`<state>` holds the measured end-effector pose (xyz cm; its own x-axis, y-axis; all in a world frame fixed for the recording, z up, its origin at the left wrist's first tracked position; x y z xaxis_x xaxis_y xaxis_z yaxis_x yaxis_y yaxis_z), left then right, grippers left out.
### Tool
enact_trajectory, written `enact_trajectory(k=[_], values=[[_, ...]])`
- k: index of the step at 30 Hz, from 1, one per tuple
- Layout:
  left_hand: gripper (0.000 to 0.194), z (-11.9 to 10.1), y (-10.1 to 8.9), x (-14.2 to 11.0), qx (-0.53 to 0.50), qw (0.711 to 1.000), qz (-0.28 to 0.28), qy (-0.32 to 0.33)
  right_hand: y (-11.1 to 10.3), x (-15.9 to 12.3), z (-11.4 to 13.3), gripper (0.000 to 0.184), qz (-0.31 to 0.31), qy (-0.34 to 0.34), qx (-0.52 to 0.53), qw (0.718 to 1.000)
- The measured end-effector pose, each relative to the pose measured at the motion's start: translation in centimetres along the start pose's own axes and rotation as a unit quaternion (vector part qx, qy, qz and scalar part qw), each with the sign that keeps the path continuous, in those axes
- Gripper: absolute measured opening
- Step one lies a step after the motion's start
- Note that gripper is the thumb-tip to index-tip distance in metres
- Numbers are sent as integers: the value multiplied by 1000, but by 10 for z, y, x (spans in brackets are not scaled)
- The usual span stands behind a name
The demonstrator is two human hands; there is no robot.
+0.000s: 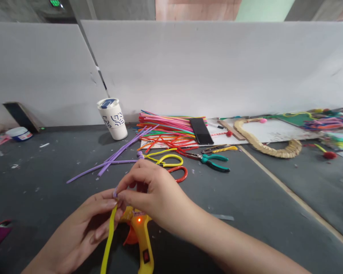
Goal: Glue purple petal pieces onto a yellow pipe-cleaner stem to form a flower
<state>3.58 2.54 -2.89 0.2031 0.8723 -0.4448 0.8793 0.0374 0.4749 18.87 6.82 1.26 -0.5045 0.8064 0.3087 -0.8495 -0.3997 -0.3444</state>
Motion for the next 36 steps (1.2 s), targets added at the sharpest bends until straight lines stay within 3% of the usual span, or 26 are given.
enact_trajectory(k=[21, 26, 31, 36], values=[[6, 2, -1, 1, -16, 999, 32, 0, 2, -4, 2, 13, -25, -86, -79, 993], [9, 0, -2, -2, 14, 999, 18, 44, 3, -7, 6, 12, -78, -68, -37, 994], [15, -2, -1, -7, 42, 995, 0, 95, 10, -9, 9, 14, -66, -72, -2, 995], [17, 1, -4, -11, 72, 988, -3, 135, 16, -11, 8, 12, -59, -24, 62, 996]])
Point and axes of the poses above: each hand's wrist, its own x-axis towards the middle knuckle, its own y-axis out of the palm, z = x × y, the point moved 2 cm from there along x, towards the middle knuckle, and after that the axes turned 2 degrees about -y, right-handed, at the moved point
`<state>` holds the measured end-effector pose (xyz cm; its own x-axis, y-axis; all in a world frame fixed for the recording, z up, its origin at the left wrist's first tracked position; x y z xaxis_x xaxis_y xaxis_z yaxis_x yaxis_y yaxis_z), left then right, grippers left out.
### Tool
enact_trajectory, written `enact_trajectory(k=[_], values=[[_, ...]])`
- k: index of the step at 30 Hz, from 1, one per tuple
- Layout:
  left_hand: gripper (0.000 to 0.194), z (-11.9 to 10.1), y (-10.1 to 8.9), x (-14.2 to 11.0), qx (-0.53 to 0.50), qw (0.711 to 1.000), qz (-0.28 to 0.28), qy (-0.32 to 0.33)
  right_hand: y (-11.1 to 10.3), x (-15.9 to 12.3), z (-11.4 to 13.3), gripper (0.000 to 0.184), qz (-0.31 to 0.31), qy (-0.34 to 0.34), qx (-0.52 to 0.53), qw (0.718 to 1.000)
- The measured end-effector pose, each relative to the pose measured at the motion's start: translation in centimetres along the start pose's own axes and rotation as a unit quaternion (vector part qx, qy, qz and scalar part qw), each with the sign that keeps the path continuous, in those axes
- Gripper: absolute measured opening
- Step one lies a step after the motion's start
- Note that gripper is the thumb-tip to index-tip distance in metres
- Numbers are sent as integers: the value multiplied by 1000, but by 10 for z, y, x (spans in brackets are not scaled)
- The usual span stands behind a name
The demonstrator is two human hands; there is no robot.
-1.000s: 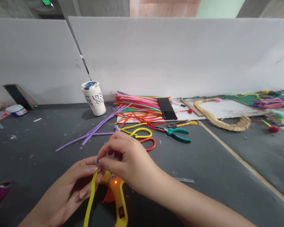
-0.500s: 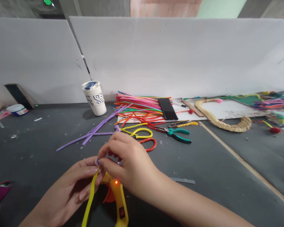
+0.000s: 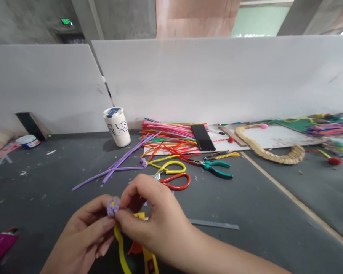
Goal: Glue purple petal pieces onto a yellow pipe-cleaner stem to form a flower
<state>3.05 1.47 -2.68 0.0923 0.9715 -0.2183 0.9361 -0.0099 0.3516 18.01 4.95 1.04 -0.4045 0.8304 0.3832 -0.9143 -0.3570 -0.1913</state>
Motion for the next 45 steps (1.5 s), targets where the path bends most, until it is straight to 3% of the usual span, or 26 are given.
enact_trajectory(k=[8, 12, 16, 21, 26, 30, 32, 34, 38, 45], values=[[24, -3, 1, -2, 39, 998, 6, 49, 0, -1, 1, 18, 44, 105, 129, 985], [23, -3, 1, 1, 31, 999, 10, 40, -2, 0, -1, 23, 76, 141, 178, 971], [23, 0, -1, 0, 30, 999, 12, 34, -3, 0, -2, 15, 70, 138, 194, 969], [22, -1, 2, -5, 40, 994, 12, 104, -8, 1, -2, 3, 30, 128, 209, 969], [24, -4, 6, -9, 64, 988, 3, 140, -11, 2, -4, 27, 66, 120, 170, 976], [21, -3, 4, -7, 12, 994, 10, 110, -9, 1, 1, 15, 118, 104, 156, 975], [17, -2, 3, -6, -17, 995, 11, 96, -8, 1, 5, 34, 139, 91, 148, 975], [14, -1, 2, -5, -25, 995, 25, 89, -7, 1, 7, 33, 154, 89, 149, 973], [18, -1, 4, -5, -13, 997, 33, 75, -6, 0, 6, 19, 152, 90, 169, 970], [16, -2, 8, -6, 0, 996, 44, 72, -3, -2, 1, 16, 151, 136, 184, 962]])
Point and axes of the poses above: each hand's wrist, its own x-axis towards the middle knuckle, its own y-axis out of the palm, z = x × y, the point moved 2 cm from there along x, towards the middle knuckle, and after that the axes turned 2 degrees about -y, right-handed, at the moved point
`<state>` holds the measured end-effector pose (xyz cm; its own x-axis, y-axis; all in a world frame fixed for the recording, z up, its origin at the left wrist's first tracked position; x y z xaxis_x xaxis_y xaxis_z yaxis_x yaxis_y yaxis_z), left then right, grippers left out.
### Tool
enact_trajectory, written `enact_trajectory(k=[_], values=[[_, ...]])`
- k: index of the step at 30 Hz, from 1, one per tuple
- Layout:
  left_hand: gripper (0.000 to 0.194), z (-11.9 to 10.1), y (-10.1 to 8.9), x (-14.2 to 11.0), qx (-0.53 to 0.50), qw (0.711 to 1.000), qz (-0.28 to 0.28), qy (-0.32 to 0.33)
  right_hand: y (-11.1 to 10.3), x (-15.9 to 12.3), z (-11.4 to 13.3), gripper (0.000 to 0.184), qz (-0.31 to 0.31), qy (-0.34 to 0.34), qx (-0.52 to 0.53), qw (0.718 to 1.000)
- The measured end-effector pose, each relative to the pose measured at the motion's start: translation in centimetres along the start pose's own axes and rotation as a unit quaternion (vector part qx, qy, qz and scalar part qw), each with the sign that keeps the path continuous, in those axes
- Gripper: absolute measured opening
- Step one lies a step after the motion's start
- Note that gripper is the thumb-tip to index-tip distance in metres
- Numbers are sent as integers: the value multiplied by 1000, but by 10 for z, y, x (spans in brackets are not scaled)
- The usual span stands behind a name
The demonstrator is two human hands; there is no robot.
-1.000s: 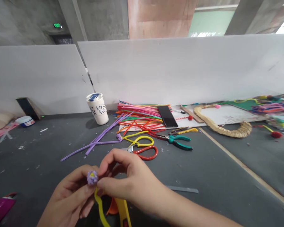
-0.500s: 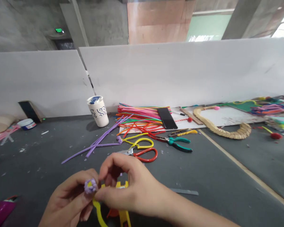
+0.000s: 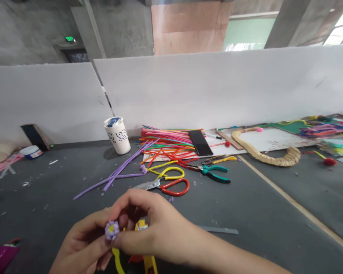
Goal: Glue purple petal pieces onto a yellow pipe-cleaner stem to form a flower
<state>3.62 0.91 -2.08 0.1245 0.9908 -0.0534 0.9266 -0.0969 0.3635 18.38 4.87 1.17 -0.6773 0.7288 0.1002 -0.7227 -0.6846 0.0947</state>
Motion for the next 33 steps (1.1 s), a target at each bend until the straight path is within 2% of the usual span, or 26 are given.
enact_trajectory(k=[6, 15, 19, 24, 30, 33], values=[[13, 0, 0, 0, -16, 1000, 5, 7, 2, -1, 0, 20, -2, 28, 55, 998], [13, 1, -4, 0, 20, 999, 23, 15, 3, 1, -4, 27, -10, 49, 89, 995], [11, 3, -5, 2, 1, 999, 43, 15, 5, 0, -3, 21, -13, 48, 86, 995], [15, 2, -4, 5, -20, 999, 4, -24, 6, 0, 1, 27, -8, 48, 60, 997], [12, 2, -5, 5, -31, 999, 32, -20, 5, 1, 0, 22, -23, 39, 75, 996], [16, 2, -4, 3, -20, 999, 17, -23, 5, 0, -1, 26, -26, 39, 76, 996]])
Point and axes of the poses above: each hand's wrist, its own x-axis towards the middle knuckle, its own y-axis out of the palm, z = x × y, the point moved 2 cm from there along x, towards the middle knuckle, and after that the axes turned 2 degrees about -y, right-handed, at the moved point
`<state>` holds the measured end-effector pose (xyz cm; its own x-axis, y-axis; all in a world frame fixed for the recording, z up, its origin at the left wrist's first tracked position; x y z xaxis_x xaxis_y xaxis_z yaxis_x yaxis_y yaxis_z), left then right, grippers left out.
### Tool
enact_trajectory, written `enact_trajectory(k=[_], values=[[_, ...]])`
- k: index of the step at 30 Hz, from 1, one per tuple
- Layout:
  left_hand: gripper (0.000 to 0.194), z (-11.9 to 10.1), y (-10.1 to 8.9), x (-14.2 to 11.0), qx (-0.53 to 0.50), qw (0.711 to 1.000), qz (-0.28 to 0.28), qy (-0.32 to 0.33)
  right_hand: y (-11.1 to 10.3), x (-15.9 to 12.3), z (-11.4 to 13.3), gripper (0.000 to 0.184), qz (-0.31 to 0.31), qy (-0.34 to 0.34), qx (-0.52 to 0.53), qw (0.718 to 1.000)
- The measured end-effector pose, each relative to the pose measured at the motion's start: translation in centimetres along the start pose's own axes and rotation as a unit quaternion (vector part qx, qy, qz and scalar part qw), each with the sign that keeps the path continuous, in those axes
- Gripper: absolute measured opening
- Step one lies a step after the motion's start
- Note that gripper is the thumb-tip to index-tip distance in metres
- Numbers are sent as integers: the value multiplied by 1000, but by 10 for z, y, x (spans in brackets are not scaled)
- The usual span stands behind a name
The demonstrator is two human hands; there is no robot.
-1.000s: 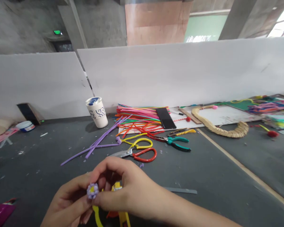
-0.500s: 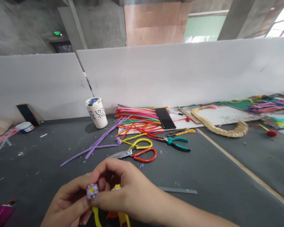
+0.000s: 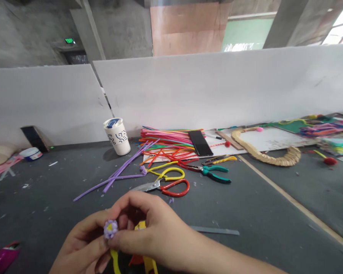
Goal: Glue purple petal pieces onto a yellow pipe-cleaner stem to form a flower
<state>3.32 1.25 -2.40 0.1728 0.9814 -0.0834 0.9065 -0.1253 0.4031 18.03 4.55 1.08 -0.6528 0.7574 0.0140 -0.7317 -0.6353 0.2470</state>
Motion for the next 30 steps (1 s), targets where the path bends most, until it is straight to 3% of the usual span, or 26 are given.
enact_trajectory(k=[5, 11, 17, 25, 30], values=[[25, -3, 3, -1, 21, 1000, -20, -10, 0, 0, 0, 31, 0, 2, 12, 1000], [22, -2, 3, 0, 19, 1000, 5, 9, 0, 0, 0, 34, -6, 11, 26, 1000], [20, -2, 2, 0, 24, 1000, -4, 4, 1, -1, -1, 34, -11, 12, 31, 999], [13, 0, -2, 3, 19, 999, 29, 21, 1, 0, -2, 27, -9, 5, 19, 1000], [20, -1, -3, 3, 11, 1000, 4, -2, 0, 0, 1, 22, -4, -10, -27, 1000]])
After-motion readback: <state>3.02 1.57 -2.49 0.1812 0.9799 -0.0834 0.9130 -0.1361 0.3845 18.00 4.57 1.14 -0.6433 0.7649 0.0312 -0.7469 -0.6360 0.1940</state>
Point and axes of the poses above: each hand's wrist, its own x-axis towards the middle knuckle, its own y-axis out of the palm, z = x × y, the point moved 2 cm from there along x, towards the middle knuckle, and after that the axes turned 2 degrees about -y, right-handed, at the moved point
